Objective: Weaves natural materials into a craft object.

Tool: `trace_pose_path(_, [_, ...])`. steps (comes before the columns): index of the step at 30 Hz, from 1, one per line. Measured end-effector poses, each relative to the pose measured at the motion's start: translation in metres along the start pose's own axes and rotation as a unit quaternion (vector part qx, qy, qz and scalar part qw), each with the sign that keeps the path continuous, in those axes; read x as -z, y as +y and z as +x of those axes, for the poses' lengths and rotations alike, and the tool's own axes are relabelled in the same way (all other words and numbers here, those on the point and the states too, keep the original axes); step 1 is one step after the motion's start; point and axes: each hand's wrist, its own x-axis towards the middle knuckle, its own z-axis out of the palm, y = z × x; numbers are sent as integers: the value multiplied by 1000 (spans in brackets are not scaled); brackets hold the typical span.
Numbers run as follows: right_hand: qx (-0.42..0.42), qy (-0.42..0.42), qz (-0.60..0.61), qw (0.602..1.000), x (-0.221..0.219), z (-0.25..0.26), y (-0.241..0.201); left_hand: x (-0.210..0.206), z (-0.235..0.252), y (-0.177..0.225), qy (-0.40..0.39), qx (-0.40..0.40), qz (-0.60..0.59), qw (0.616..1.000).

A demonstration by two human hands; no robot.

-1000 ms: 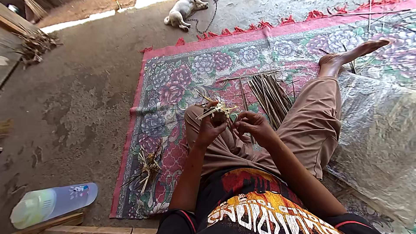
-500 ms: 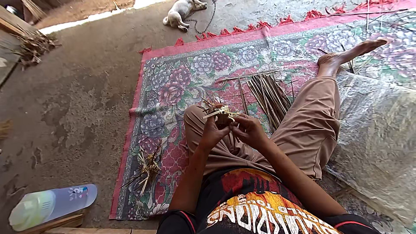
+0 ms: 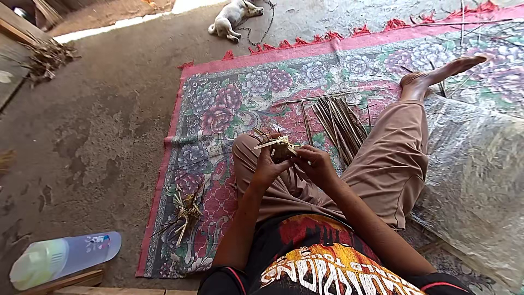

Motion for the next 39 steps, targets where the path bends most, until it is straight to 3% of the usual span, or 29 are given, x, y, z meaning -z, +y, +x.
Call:
trace_pose_path(7, [-46,-4,86,995,10,7,-5,2,-4,2,-14,-13,14,1000])
trace_pose_path(14, [-82,-74,160,981,20,11,-15,7,-9,3,-33,-5,-2,999])
trace_pose_path(24, [-168,-89,177,966,10,21,-13,17,-12,7,-90,16,20,996])
trace_pose_path(31, [-103,-84,122,984,8,19,-8,28,-10,9,-120,38,-41,991])
trace_pose_path(35, [-3,-96,14,995,9,17,-13,29,-8,8,-81,58,-87,991])
trace_pose_path(39, [-7,-70,18,997,11,15,-11,24,-5,3,-33,30,-104,994])
